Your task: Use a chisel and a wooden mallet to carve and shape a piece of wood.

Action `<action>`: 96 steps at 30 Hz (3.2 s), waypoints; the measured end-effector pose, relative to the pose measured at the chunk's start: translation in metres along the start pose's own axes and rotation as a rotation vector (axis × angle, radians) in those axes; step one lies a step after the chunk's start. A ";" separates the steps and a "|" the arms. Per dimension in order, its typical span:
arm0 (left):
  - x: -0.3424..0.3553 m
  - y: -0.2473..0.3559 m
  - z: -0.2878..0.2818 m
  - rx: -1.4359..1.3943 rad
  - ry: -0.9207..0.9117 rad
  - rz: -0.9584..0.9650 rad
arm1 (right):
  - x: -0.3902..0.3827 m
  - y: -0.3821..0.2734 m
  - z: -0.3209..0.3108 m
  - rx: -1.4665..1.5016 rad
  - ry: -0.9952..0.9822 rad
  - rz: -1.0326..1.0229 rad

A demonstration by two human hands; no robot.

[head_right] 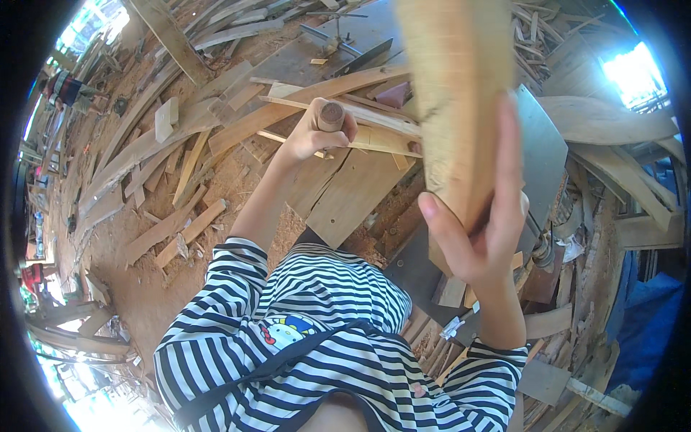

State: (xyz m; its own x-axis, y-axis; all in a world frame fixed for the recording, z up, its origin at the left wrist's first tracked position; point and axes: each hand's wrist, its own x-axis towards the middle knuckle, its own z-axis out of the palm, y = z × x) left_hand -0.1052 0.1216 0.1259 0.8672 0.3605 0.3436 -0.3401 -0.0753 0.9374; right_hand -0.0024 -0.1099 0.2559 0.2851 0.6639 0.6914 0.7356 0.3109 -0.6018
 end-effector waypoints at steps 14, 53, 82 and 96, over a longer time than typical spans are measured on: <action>-0.011 -0.004 -0.009 -0.011 0.047 -0.043 | -0.024 0.006 -0.013 -0.125 -0.198 0.213; -0.032 -0.017 0.060 -0.136 0.110 0.095 | -0.049 -0.026 -0.010 -0.151 -0.608 0.558; -0.024 -0.019 0.057 -0.070 0.231 0.128 | -0.054 -0.019 -0.023 -0.334 -0.742 0.463; -0.021 -0.005 0.055 -0.134 0.001 0.052 | -0.076 -0.005 -0.045 -0.324 -0.406 0.181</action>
State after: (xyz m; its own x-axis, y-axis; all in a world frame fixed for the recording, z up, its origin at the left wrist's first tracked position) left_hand -0.1014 0.0633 0.1171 0.8467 0.3606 0.3912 -0.4300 0.0307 0.9023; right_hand 0.0003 -0.1922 0.2243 0.2116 0.9165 0.3396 0.8667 -0.0154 -0.4986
